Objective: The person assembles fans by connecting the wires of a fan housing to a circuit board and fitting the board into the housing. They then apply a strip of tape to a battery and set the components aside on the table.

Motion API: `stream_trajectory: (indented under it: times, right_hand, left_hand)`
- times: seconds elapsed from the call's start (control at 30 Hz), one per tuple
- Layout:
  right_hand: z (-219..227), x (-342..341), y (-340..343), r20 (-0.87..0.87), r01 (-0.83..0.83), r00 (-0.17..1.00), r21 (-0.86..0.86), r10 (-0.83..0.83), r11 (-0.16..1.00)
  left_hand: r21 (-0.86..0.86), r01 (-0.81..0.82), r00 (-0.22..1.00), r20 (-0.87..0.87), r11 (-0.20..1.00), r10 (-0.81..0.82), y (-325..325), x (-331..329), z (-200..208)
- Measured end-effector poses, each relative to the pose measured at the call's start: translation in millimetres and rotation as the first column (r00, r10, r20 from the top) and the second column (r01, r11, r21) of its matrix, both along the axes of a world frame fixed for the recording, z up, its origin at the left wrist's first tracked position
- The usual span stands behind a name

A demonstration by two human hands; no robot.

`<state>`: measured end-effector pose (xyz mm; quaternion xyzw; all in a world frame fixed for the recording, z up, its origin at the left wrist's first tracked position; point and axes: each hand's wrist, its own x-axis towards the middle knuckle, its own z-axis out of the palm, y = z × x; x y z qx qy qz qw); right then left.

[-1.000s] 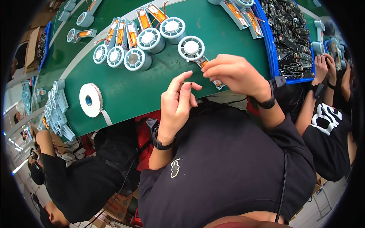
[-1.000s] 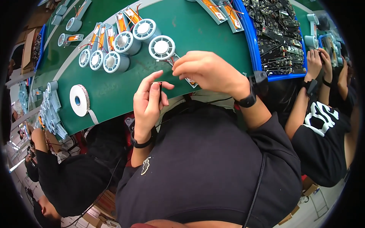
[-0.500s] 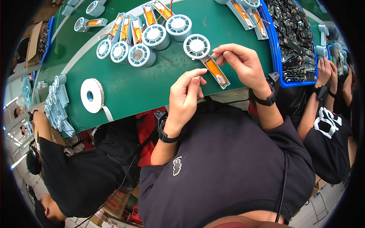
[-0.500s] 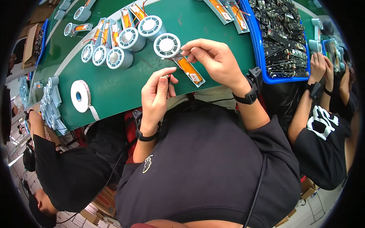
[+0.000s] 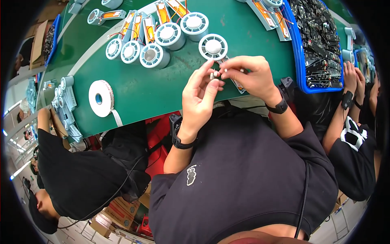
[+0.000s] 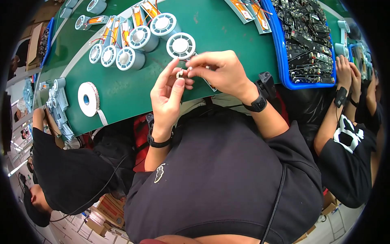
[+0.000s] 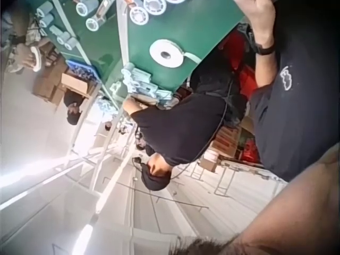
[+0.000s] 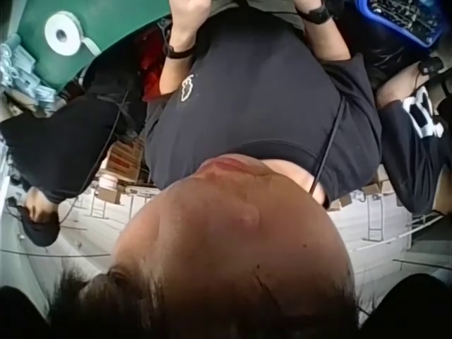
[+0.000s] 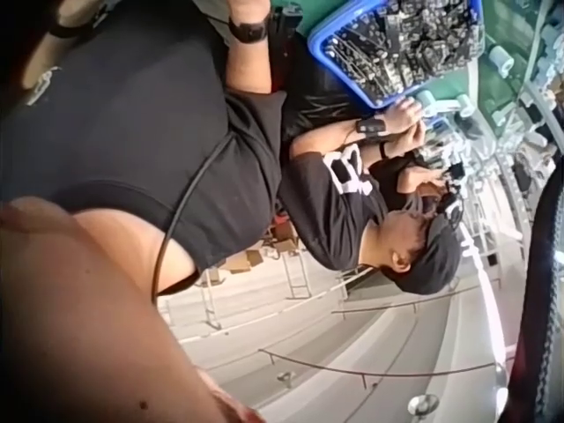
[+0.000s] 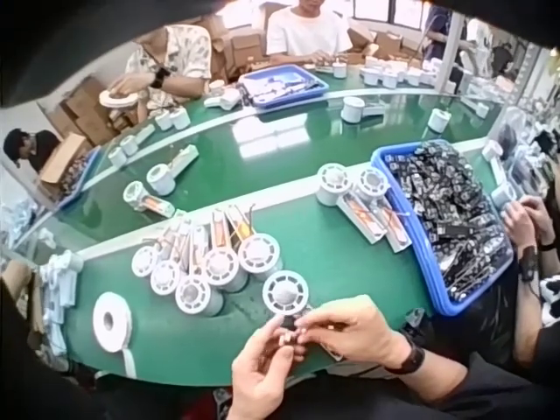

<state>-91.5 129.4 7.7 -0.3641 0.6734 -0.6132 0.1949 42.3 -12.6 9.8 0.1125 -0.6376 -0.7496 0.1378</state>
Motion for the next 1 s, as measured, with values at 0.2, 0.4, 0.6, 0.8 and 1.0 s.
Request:
stream_trajectory:
  times: [0.2, 0.4, 0.6, 0.8, 1.0]
  right_hand:
    - [-7, -3, -8, -0.144, -0.023, 0.99, -0.106, 0.008, 0.994]
    - [-4, -1, -9, -0.428, 0.022, 0.901, -0.113, -0.068, 0.993]
    - [12, 7, -9, -0.578, 0.051, 0.812, -0.073, -0.084, 0.996]
    - [12, 1, -6, -0.542, 0.0, 0.841, -0.001, -0.001, 1.0]
    - [11, 3, 0, -0.095, 0.001, 0.995, 0.131, 0.012, 0.991]
  left_hand:
    - [0.158, -0.032, 0.999, -0.033, 0.987, 0.037, 1, 1, 1]
    - [0.165, 0.001, 1.0, -0.02, 0.986, 0.003, -1, 1, -2]
    - [0.16, 0.018, 1.0, -0.028, 0.987, -0.014, -1, 3, -4]
    - [0.192, 0.099, 0.994, 0.029, 0.976, -0.106, -12, 4, -3]
    - [0.137, 0.196, 0.971, 0.107, 0.971, -0.212, -16, 2, 2]
